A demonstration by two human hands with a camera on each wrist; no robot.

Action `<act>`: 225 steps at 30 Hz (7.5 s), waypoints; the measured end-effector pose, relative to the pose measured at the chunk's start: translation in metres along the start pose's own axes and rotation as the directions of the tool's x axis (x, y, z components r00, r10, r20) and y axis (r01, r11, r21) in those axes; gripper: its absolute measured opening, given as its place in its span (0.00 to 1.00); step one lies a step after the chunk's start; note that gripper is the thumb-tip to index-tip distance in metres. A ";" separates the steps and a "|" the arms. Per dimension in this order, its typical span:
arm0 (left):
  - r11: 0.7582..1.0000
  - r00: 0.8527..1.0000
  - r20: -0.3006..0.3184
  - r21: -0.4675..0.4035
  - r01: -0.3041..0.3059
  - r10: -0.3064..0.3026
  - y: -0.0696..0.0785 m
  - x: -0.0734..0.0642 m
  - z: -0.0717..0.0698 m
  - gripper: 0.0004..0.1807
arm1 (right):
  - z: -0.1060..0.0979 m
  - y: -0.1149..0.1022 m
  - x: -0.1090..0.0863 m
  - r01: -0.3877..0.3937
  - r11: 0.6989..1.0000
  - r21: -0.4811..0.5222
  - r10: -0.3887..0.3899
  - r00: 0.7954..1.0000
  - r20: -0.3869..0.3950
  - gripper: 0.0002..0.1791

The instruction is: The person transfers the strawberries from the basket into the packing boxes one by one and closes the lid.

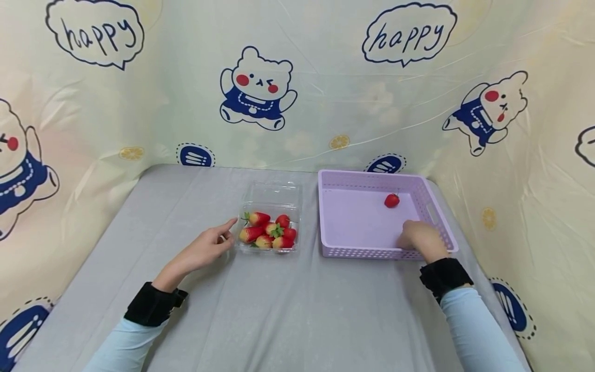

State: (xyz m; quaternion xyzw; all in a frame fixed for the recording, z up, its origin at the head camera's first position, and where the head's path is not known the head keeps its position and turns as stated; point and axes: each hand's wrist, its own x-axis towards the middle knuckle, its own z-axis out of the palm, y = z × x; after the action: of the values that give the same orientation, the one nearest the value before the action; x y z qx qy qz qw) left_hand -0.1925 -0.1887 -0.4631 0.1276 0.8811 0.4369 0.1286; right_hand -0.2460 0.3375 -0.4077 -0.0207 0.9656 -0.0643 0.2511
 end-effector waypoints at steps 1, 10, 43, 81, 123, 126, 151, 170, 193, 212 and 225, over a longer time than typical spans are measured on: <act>1.000 1.000 0.002 0.000 -0.004 0.004 0.000 0.000 0.000 0.34 | 0.001 0.000 0.001 -0.001 1.000 0.002 0.001 1.000 0.002 0.16; 1.000 1.000 -0.002 0.004 0.004 -0.004 -0.001 0.000 0.000 0.34 | 0.004 -0.003 0.003 0.004 0.999 0.047 -0.004 1.000 -0.001 0.20; 1.000 1.000 0.000 0.006 0.001 -0.001 0.001 0.000 -0.001 0.34 | 0.007 -0.030 0.011 0.193 0.977 0.088 -0.154 0.930 -0.333 0.17; 1.000 1.000 -0.007 0.003 -0.004 0.004 0.000 0.000 0.000 0.34 | 0.022 -0.074 0.010 0.327 0.944 0.049 -0.257 0.819 -0.513 0.21; 1.000 1.000 -0.008 0.004 -0.008 0.008 -0.002 0.001 0.001 0.34 | 0.019 -0.124 -0.003 0.426 0.903 0.056 -0.335 0.779 -0.529 0.22; 1.000 1.000 -0.011 0.002 -0.011 0.011 -0.002 0.002 0.001 0.34 | 0.020 -0.128 -0.004 0.433 0.899 0.063 -0.337 0.777 -0.531 0.22; 1.000 1.000 -0.009 -0.003 -0.010 0.010 -0.002 0.000 0.000 0.34 | 0.030 -0.176 -0.012 0.541 0.840 0.033 -0.434 0.707 -0.558 0.21; 1.000 1.000 -0.002 -0.009 -0.027 0.027 -0.003 0.000 0.001 0.34 | 0.050 -0.219 -0.008 0.625 0.781 -0.016 -0.552 0.678 -0.485 0.23; 0.999 0.999 -0.009 -0.006 -0.042 0.042 -0.003 0.001 0.000 0.33 | 0.065 -0.253 0.004 0.680 0.733 -0.015 -0.628 0.668 -0.399 0.20; 1.000 1.000 -0.003 -0.001 -0.016 0.016 -0.002 0.000 0.000 0.34 | 0.071 -0.256 0.009 0.691 0.723 0.022 -0.630 0.672 -0.391 0.22; 0.999 0.999 -0.007 -0.005 -0.032 0.032 -0.002 0.000 0.000 0.34 | 0.071 -0.251 0.008 0.720 0.693 0.013 -0.645 0.629 -0.434 0.14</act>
State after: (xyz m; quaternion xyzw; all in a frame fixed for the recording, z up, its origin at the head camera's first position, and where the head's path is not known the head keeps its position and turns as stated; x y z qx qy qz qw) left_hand -0.1929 -0.1898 -0.4653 0.1400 0.8782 0.4416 0.1189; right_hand -0.2170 0.0800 -0.4391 -0.3494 0.9037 -0.2474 0.0073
